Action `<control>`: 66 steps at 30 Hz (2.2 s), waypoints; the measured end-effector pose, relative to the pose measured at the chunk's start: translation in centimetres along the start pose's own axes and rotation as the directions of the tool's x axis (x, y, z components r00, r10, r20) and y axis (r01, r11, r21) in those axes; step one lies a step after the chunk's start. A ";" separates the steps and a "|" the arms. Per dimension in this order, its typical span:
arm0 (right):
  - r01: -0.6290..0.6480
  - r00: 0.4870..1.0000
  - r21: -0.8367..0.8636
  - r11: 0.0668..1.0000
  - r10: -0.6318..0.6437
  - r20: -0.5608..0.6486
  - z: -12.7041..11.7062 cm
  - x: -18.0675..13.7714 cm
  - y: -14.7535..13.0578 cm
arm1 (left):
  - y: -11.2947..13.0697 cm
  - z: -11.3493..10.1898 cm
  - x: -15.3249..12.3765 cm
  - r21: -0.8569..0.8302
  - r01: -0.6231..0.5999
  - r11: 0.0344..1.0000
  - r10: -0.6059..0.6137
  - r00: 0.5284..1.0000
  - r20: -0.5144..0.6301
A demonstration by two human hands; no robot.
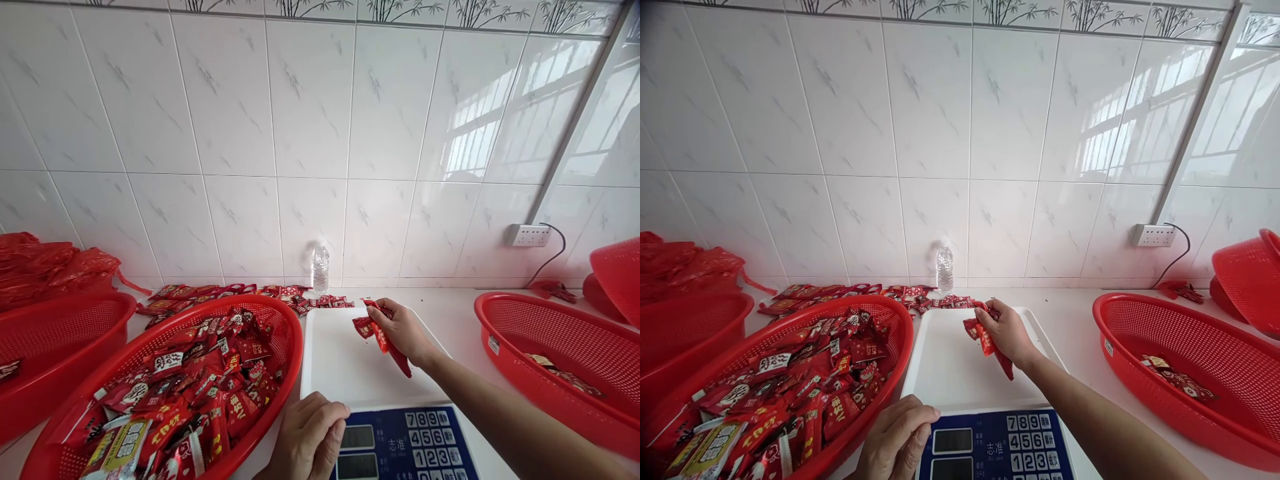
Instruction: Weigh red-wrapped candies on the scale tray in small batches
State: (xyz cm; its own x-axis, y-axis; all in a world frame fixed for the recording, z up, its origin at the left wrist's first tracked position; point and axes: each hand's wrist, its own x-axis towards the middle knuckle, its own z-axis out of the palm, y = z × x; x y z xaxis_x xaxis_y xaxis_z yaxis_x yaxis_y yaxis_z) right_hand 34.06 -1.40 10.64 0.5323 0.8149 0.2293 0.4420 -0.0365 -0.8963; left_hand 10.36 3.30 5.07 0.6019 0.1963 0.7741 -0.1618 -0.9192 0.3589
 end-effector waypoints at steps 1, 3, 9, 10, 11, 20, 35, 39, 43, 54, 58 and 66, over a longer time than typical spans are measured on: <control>-0.007 1.000 0.022 1.000 0.008 -0.006 0.0 0.0 0.0 | 0.0 0.0 0.0 -0.003 -0.002 1.000 0.002 1.000 0.000; -0.015 1.000 0.054 0.998 0.016 -0.020 -0.1 0.1 0.1 | 0.0 -0.1 0.1 -0.007 -0.009 1.000 0.009 1.000 -0.002; -0.010 0.999 0.096 0.995 0.015 -0.048 0.1 0.9 1.1 | 0.2 -0.2 0.3 0.002 -0.020 1.000 0.020 1.000 -0.005; -0.012 0.999 0.097 0.995 0.017 -0.045 0.1 0.9 1.2 | 0.2 -0.1 0.3 0.005 -0.017 1.000 0.017 1.000 -0.014; -0.015 0.999 0.095 0.995 0.019 -0.042 0.1 1.0 1.2 | 0.2 -0.1 0.3 0.006 -0.015 1.000 0.015 1.000 -0.022; -0.014 0.978 -0.094 0.996 0.033 0.206 -0.8 0.1 0.2 | 0.2 -0.1 0.1 -0.004 -0.005 1.000 0.005 1.000 0.009; 0.201 0.967 -0.709 0.676 -0.023 0.252 1.0 -1.2 0.5 | 0.0 0.1 -0.2 0.002 0.018 1.000 -0.018 0.999 0.036; 0.205 0.967 -0.744 0.636 -0.015 0.254 1.3 -1.1 0.5 | -0.2 0.0 0.0 0.000 -0.032 0.999 0.032 0.999 0.039; 0.189 0.973 -0.745 0.640 -0.018 0.232 1.3 -0.9 0.7 | -0.3 0.0 0.1 0.002 -0.035 0.999 0.035 0.999 0.038; 0.146 0.984 -0.614 0.776 -0.051 0.169 -0.2 -0.9 0.2 | -0.4 0.1 0.1 -0.004 -0.042 0.999 0.042 0.999 0.026; 0.157 0.979 -0.624 0.766 -0.039 0.199 0.5 -1.7 0.0 | -0.2 0.2 0.2 0.012 -0.030 0.999 0.030 0.999 0.030; 0.254 0.958 -0.653 0.713 -0.091 0.272 1.9 -2.2 0.6 | 0.0 -0.2 0.5 0.028 -0.020 0.999 0.019 0.999 0.047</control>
State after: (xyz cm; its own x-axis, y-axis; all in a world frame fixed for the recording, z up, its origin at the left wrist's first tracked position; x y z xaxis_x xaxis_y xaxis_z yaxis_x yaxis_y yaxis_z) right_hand 31.82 -2.09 8.88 0.2730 0.9414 0.1980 0.9220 -0.1973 -0.3332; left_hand 10.47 3.45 5.57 0.6347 0.1625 0.7555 -0.1519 -0.9324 0.3281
